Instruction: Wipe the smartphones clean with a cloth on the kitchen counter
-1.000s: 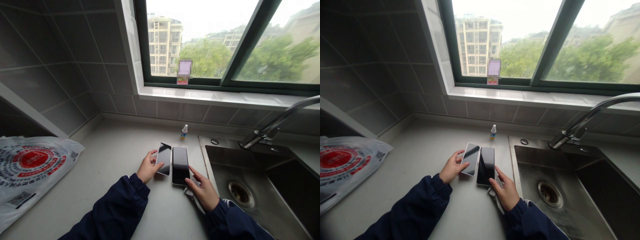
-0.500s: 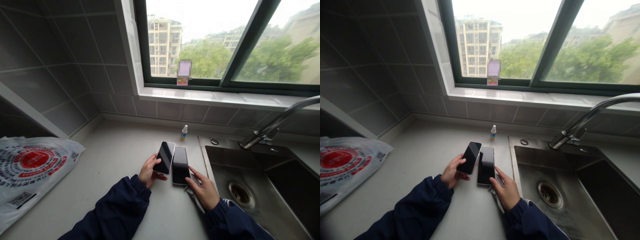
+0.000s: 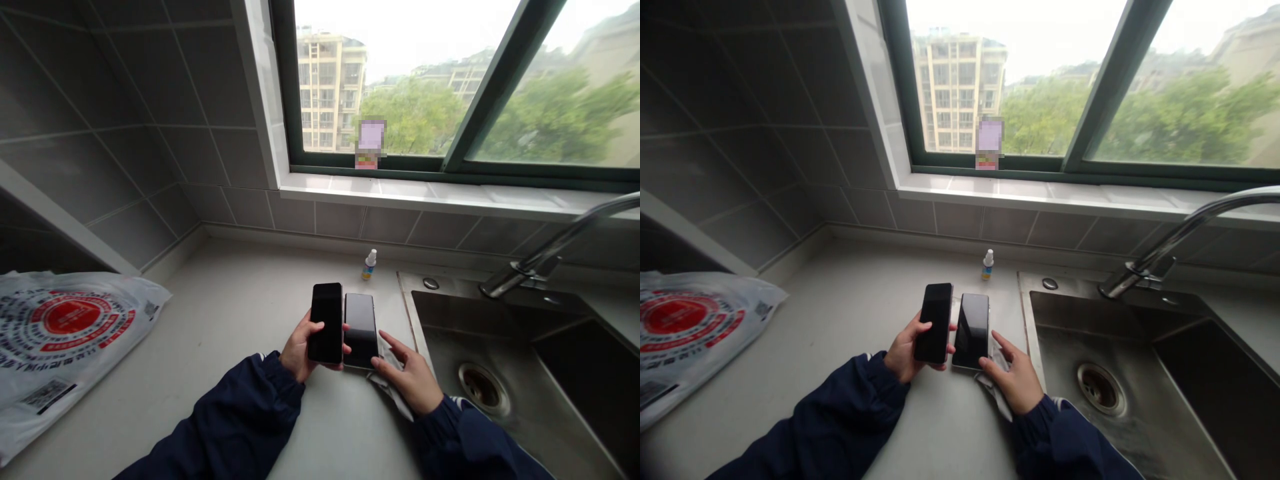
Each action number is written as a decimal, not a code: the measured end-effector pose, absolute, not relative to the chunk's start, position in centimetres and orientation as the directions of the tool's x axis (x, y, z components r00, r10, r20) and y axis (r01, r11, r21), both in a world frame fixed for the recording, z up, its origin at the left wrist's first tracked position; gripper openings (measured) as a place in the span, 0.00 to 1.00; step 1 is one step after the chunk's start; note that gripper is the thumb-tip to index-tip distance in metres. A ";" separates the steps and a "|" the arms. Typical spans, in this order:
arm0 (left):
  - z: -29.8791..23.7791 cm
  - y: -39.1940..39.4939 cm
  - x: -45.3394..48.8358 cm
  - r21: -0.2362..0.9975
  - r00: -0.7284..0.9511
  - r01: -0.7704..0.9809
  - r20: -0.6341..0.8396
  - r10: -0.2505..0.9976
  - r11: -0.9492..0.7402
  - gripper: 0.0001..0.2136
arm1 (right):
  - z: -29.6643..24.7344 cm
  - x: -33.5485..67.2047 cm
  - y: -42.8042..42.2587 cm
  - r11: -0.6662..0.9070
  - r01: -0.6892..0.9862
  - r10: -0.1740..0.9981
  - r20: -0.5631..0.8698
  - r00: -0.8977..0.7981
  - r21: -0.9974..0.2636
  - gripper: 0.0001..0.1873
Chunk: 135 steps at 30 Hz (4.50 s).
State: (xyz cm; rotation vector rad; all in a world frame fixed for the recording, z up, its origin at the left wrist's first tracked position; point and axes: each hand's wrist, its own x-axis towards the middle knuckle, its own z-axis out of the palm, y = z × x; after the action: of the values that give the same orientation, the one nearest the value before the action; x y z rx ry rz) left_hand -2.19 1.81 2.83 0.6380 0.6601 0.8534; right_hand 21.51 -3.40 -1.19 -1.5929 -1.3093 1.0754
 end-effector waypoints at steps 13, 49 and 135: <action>3.0 1.9 -1.7 0.755 0.382 -0.437 -0.337 0.861 0.489 0.23 | -2.4 21.8 -2.9 -0.213 0.078 0.976 -0.208 0.071 -0.974 0.35; 2.4 1.8 -2.0 0.780 0.439 -0.415 -0.280 0.854 0.469 0.24 | -1.2 22.1 -2.8 -0.104 0.252 0.960 -0.031 0.277 -0.962 0.28; 1.5 -1.4 0.0 0.515 0.779 -0.471 -0.137 0.611 0.716 0.29 | 1.7 17.0 -7.6 0.719 0.677 0.676 0.389 -0.626 -0.159 0.31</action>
State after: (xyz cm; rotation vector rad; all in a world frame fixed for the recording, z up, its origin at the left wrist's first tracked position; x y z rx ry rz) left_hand -0.01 -1.41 1.53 0.4802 0.3100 0.6098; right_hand 16.98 -7.61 1.67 -1.0395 -2.5000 -0.0036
